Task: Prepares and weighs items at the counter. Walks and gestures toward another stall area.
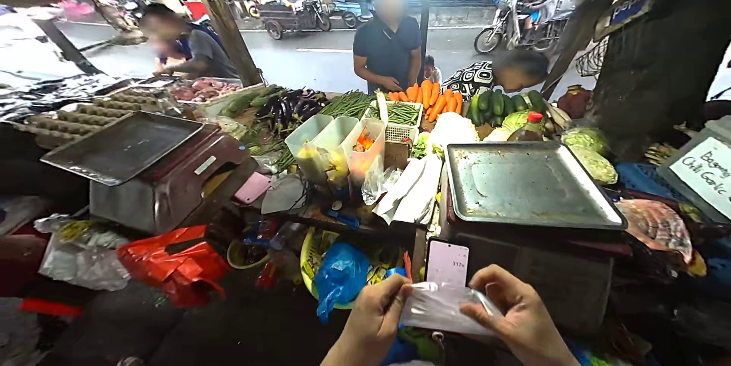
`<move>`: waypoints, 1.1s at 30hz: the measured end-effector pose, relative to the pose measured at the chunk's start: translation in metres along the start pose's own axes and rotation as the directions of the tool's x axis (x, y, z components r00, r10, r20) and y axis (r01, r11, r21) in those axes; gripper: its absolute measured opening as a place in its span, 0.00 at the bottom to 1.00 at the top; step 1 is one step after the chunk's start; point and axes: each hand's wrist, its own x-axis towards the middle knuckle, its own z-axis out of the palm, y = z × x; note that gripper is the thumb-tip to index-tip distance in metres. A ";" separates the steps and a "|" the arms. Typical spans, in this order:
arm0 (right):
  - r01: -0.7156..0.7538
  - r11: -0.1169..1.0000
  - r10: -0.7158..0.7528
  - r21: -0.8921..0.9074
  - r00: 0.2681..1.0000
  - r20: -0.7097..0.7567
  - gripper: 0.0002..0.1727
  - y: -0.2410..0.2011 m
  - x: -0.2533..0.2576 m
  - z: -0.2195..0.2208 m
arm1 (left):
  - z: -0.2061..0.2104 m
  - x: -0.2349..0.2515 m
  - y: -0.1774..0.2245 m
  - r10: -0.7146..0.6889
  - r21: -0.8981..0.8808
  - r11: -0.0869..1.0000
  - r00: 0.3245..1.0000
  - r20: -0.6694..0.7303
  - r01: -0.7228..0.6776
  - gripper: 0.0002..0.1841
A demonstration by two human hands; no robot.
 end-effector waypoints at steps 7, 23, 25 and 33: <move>0.073 0.977 -0.062 -0.199 0.996 0.060 0.08 -0.004 0.001 -0.015 | -0.017 0.013 -0.005 0.015 -0.047 0.999 1.000 -0.007 -0.015 0.15; 0.160 0.956 -0.215 -0.245 0.952 -0.217 0.16 0.010 -0.028 -0.027 | -0.011 0.025 0.005 -0.018 -0.071 0.997 0.987 0.162 0.030 0.21; 0.119 0.921 -0.258 -0.371 0.899 -0.353 0.15 0.016 -0.041 -0.050 | -0.036 0.017 -0.013 -0.273 0.322 0.910 0.962 -0.011 0.262 0.35; -0.273 0.580 -0.209 -0.768 0.861 -0.463 0.19 0.050 -0.100 -0.051 | -0.023 -0.031 -0.083 -0.798 0.648 0.339 0.573 -0.186 0.682 0.41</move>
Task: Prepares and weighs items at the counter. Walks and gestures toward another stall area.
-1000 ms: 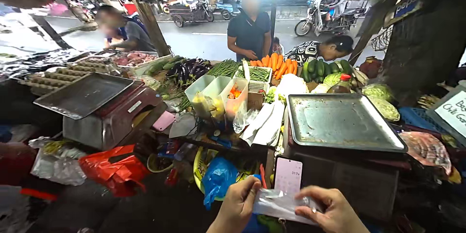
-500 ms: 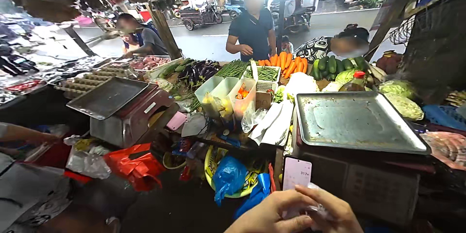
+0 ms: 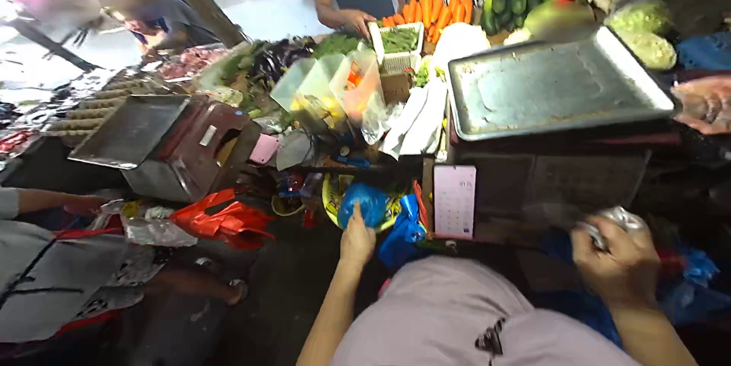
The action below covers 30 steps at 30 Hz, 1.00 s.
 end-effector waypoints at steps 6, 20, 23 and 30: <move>0.063 0.997 -0.056 -0.037 0.986 0.154 0.45 0.005 -0.015 0.002 | -0.004 0.003 0.004 0.172 -0.079 0.982 0.985 0.004 -0.171 0.23; 0.140 0.979 -0.194 0.148 0.864 0.465 0.38 0.009 0.009 -0.024 | -0.008 0.000 -0.017 0.156 -0.120 0.978 0.981 -0.117 -0.170 0.25; 0.070 0.991 -0.122 0.111 0.806 0.579 0.34 0.004 0.016 -0.026 | 0.001 0.005 -0.042 0.067 -0.105 0.991 0.984 -0.167 -0.085 0.34; 0.181 0.970 -0.243 0.164 0.790 0.562 0.28 0.014 0.013 -0.017 | 0.035 0.011 -0.071 -0.093 -0.146 0.986 0.993 -0.072 0.082 0.47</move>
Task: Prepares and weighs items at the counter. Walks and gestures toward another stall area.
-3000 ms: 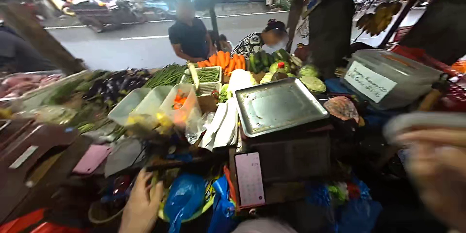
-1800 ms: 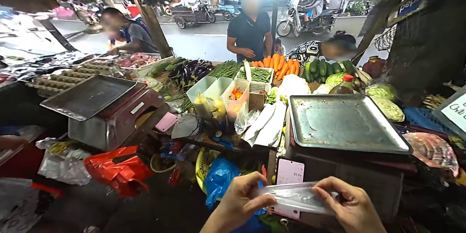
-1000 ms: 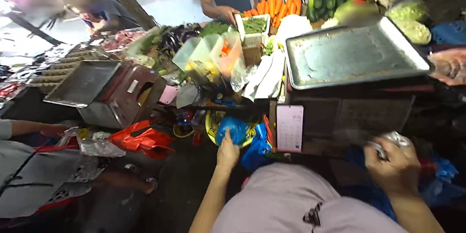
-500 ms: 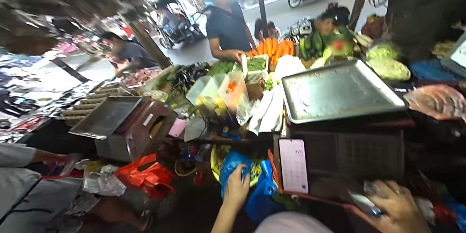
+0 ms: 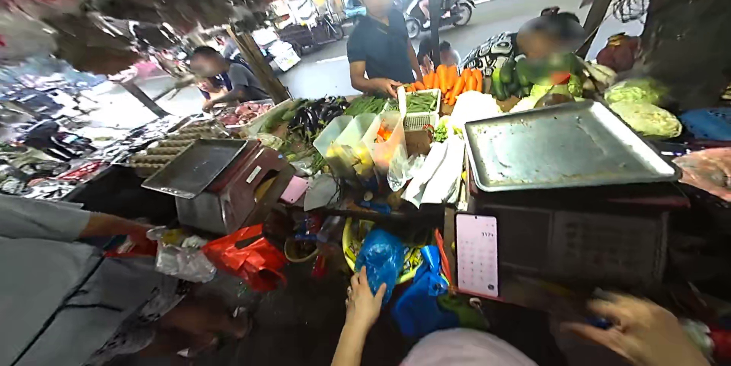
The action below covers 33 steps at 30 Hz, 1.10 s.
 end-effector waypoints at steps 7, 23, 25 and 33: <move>0.013 0.986 -0.023 -0.164 0.998 -0.057 0.16 0.006 -0.002 -0.004 | 0.005 -0.002 0.003 -0.015 -0.017 1.000 0.998 0.059 0.016 0.48; 0.008 0.991 -0.035 -0.135 0.980 -0.198 0.37 0.017 -0.018 0.004 | -0.014 0.013 0.014 -0.006 -0.026 1.000 1.000 -0.017 0.006 0.50; 0.018 0.995 -0.037 -0.099 0.981 -0.190 0.43 0.010 -0.015 0.004 | -0.010 0.017 0.009 -0.031 -0.061 0.998 0.999 -0.031 0.029 0.55; 0.043 0.987 -0.057 -0.155 0.995 -0.085 0.10 0.009 -0.019 -0.005 | -0.004 0.014 0.006 -0.013 -0.092 0.996 0.999 0.040 0.017 0.56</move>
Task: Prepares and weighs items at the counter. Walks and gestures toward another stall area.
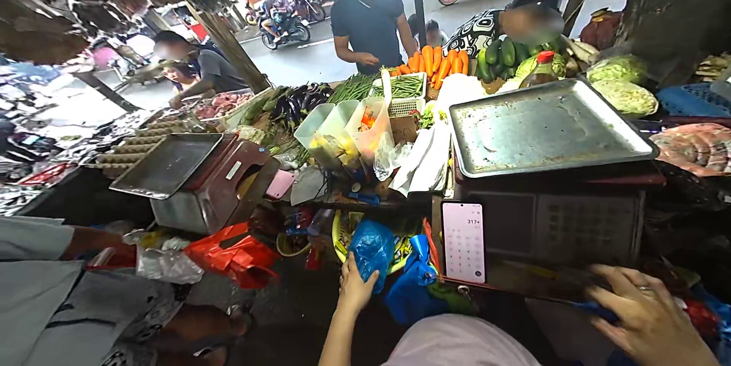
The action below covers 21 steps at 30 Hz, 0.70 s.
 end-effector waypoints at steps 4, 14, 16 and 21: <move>-0.143 0.990 0.139 0.010 0.976 0.165 0.09 0.009 -0.003 -0.030 | -0.002 -0.001 -0.003 0.004 0.015 1.000 1.000 -0.001 -0.004 0.55; -0.017 0.987 0.024 0.160 0.999 -0.041 0.15 0.012 -0.008 -0.013 | -0.012 -0.006 0.004 0.038 0.012 0.999 0.999 -0.011 -0.037 0.55; -0.028 0.990 0.034 0.137 0.999 -0.040 0.08 0.019 -0.014 -0.014 | -0.016 -0.005 0.005 0.040 0.021 0.999 0.999 -0.014 -0.040 0.54; -0.178 0.981 0.173 0.071 0.983 0.064 0.13 0.034 -0.018 -0.028 | -0.031 -0.004 0.015 0.064 0.000 0.998 0.996 -0.054 -0.064 0.54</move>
